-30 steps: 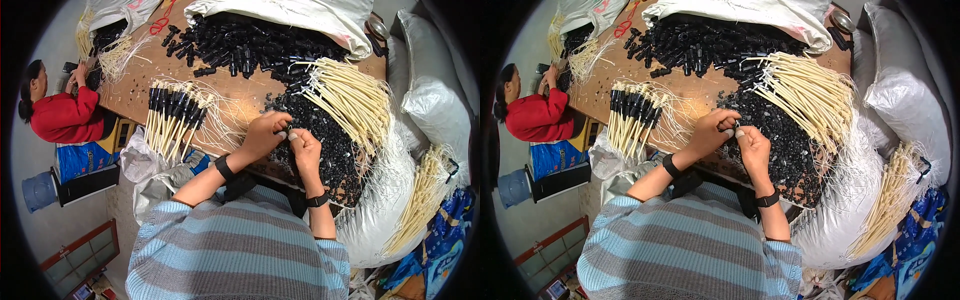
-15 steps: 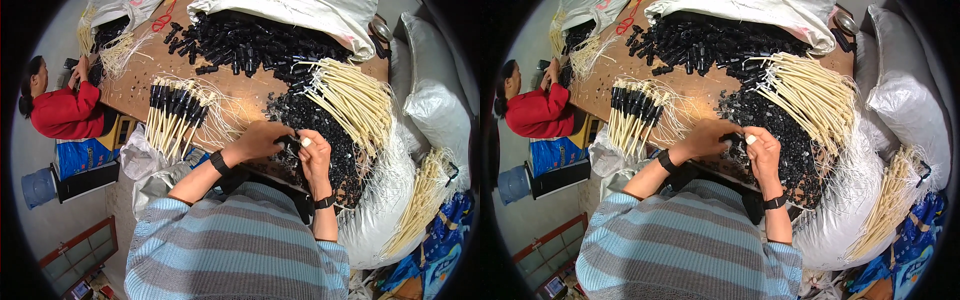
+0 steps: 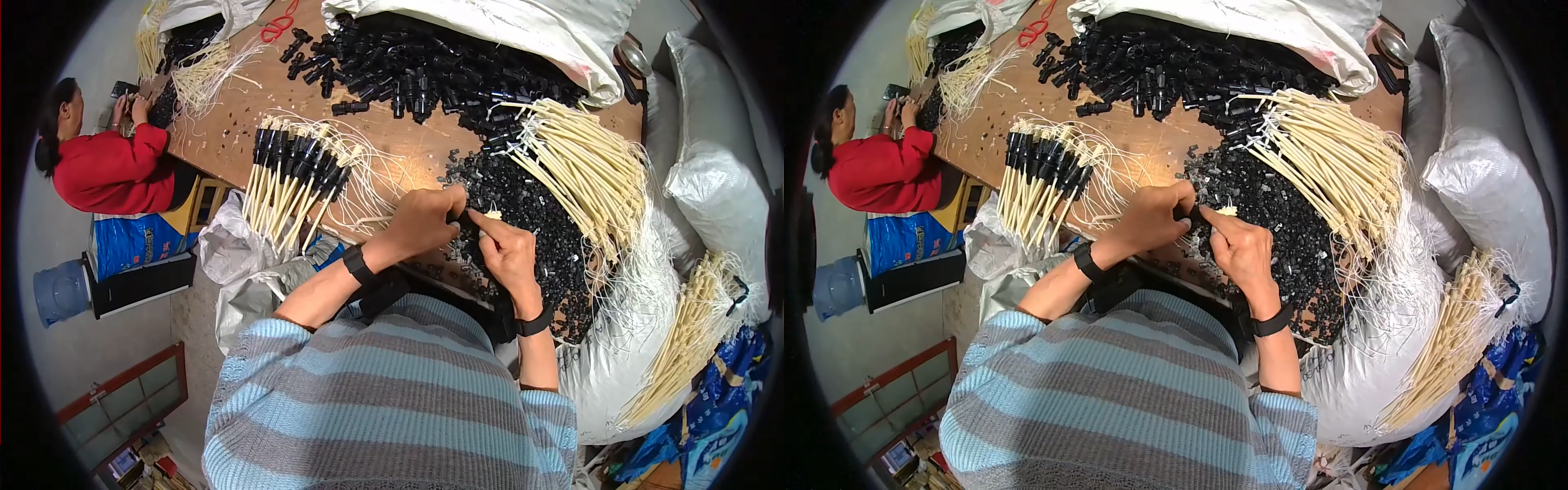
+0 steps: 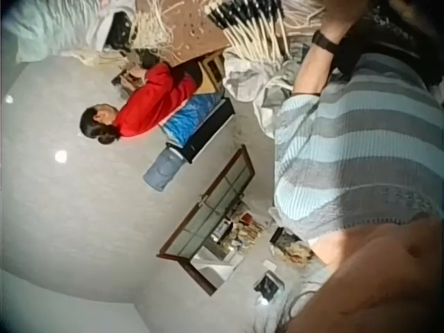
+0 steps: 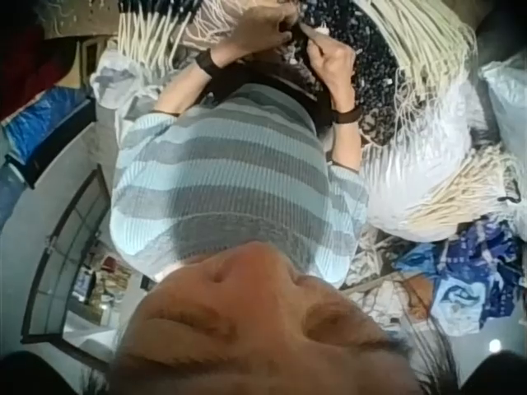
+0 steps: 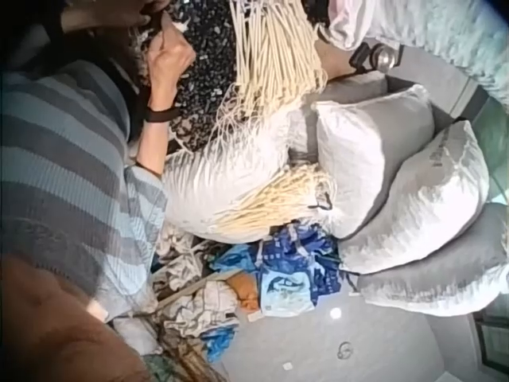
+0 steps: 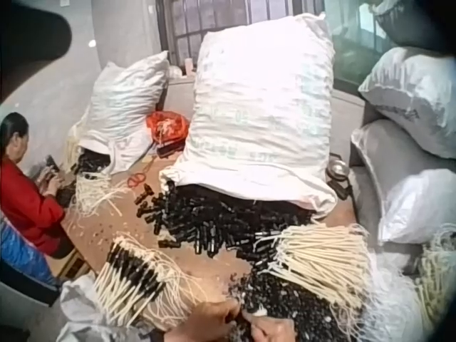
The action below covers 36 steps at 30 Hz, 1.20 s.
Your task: The person assembles components by hand, threading a white cord through a black plastic connector and then inserting a long white rod into it. They repeat this process multiple times, placing each completed assembly into a pile on the table.
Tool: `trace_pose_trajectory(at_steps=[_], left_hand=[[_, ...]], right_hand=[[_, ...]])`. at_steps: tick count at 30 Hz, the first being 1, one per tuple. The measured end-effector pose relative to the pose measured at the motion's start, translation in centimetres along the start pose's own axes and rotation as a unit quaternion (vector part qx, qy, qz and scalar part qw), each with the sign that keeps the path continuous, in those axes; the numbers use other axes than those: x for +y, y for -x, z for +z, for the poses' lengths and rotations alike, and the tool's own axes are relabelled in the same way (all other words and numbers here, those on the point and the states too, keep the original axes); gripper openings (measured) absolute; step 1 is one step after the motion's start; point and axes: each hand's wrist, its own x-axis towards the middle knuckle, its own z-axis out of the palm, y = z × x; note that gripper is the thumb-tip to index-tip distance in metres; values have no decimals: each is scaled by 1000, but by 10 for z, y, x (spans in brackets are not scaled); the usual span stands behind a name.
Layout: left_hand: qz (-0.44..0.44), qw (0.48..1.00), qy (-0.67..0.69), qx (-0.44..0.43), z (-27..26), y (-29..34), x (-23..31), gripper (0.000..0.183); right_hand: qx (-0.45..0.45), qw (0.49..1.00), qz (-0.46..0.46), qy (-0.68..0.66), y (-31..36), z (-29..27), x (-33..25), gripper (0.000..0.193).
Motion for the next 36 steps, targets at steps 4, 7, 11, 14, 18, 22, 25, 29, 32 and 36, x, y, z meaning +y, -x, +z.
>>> trace_pose_trajectory(at_steps=[4, 7, 11, 14, 18, 22, 25, 29, 32, 36], left_hand=[[43, 998, -34, 38, -1, 3, 10, 34], [151, 972, -176, 38, -12, 9, 18, 37], [104, 976, -145, 126, -19, 24, 7, 35], [45, 944, -269, 184, -60, 26, -13, 30], [-16, 864, -398, 307, -105, 49, -49, 40], [13, 912, -312, 265, -86, 30, -51, 53], [72, 955, -211, 195, -62, -20, -47, 53], [42, 962, -206, 172, -47, -86, -64, 47], [56, 968, -209, 123, -38, -89, -75, 40], [78, 981, -153, 93, -21, -77, -71, 46]], right_hand=[[3, 985, 124, -118, -3, 4, -3, 12], [-24, 931, 250, -264, -12, 1, -11, 8], [-27, 957, 203, -208, -16, 10, -29, 18], [160, 964, 133, -167, -18, 8, -31, 31], [-28, 999, -8, 30, -14, 4, -24, 37], [5, 998, 10, 69, -13, -1, -10, 31], [94, 984, 90, 119, -16, -27, 21, 23], [118, 940, 117, 298, -16, -68, 52, 22], [109, 931, 127, 324, -6, -76, 69, 22], [111, 937, 87, 319, -7, -78, 69, 20]])
